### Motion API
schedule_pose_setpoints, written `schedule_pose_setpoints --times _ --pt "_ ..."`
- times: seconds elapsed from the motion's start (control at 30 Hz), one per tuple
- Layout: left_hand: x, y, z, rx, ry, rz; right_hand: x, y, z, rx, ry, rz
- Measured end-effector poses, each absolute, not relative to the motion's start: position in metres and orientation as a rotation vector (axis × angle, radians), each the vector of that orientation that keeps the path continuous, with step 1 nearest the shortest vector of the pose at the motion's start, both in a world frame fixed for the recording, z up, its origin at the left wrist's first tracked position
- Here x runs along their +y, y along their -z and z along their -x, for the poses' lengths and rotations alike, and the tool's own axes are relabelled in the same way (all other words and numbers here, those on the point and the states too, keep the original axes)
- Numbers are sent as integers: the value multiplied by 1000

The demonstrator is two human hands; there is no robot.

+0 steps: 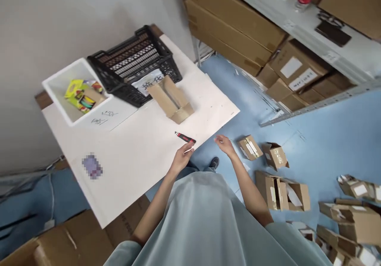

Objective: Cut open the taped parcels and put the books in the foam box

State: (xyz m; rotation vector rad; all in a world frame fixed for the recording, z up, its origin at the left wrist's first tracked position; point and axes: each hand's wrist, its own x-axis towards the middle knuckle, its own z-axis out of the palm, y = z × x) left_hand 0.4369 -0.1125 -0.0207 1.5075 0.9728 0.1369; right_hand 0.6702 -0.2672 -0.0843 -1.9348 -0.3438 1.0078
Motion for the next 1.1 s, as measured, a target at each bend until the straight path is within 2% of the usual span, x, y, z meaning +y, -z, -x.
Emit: schedule_pose_setpoints --times 0.3,0.47,0.63,0.8,1.1 --pt "-47 13 -329 1115 -330 -1408 -46 71 -625 -293 -1065 1858" --pt "-9 12 -274 1154 -393 -1367 23 69 -605 -120 -966 1886" --pt "27 11 -241 1126 -468 -1370 28 67 -586 19 -862 1816" --pt "60 4 -241 1080 -540 -1397 -9 58 -566 42 -748 1721" --pt "85 -33 -275 1057 -809 -1600 -73 26 -568 -165 -808 1681"
